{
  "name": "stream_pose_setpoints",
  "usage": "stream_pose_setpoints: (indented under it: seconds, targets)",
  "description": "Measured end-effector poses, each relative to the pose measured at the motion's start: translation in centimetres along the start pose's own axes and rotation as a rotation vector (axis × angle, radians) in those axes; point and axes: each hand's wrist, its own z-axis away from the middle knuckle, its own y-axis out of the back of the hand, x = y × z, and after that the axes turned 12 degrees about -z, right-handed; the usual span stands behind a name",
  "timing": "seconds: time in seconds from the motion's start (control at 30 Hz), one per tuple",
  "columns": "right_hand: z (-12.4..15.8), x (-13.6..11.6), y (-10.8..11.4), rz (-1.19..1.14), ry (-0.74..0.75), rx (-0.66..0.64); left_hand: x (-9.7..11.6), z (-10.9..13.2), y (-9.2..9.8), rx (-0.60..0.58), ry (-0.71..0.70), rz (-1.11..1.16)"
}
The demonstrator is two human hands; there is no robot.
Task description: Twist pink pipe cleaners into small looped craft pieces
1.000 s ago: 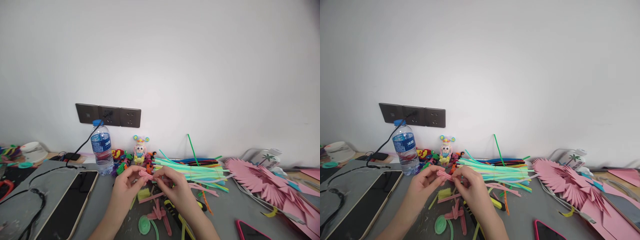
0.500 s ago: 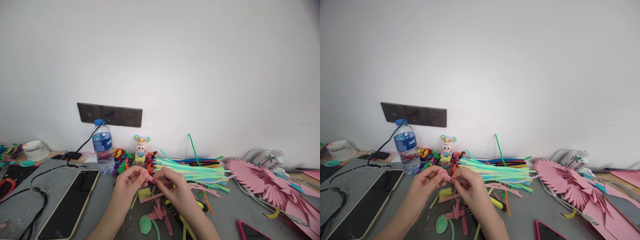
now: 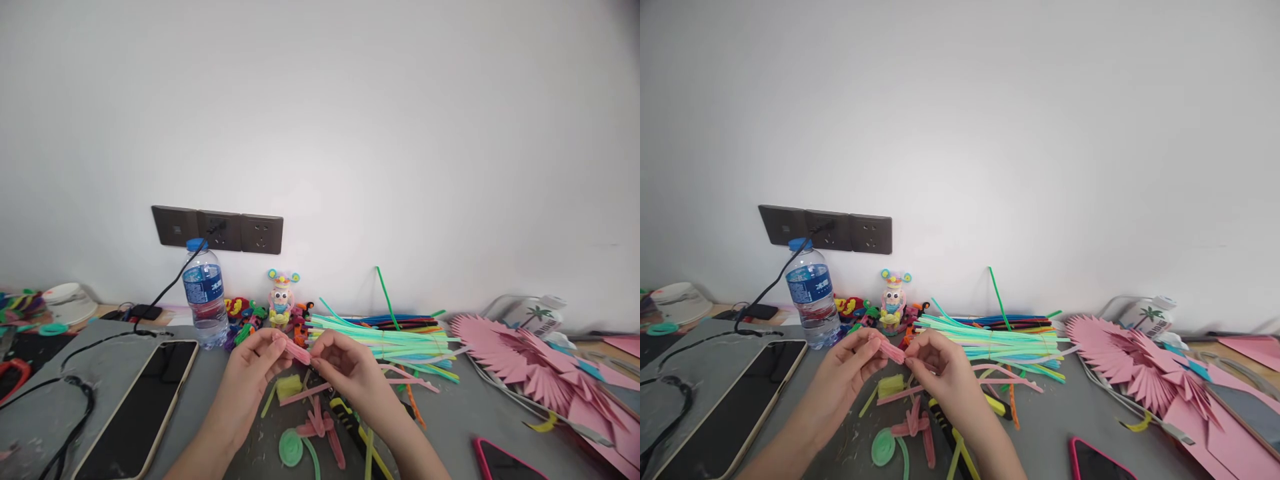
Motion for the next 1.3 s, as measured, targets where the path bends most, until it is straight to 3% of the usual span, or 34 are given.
stream_pose_setpoints:
  seconds: [0.43, 0.7, 0.9, 1.3]
  targets:
    - [0.2, -0.9, -0.1, 0.09, -0.026, -0.023, 0.0, 0.0, 0.2, 0.024, 0.033, -0.064]
    - [0.6, -1.5, -0.1, 0.123, -0.024, -0.126, 0.0, -0.1, 0.1, -0.009, 0.055, -0.08]
    - [0.9, -1.7, -0.1, 0.121, -0.041, -0.184, 0.2, -0.1, 0.1, -0.065, 0.092, -0.084]
    - [1.2, -2.7, -0.3, 0.043, -0.056, -0.278, 0.0, 0.3, -0.1, -0.283, 0.17, 0.009]
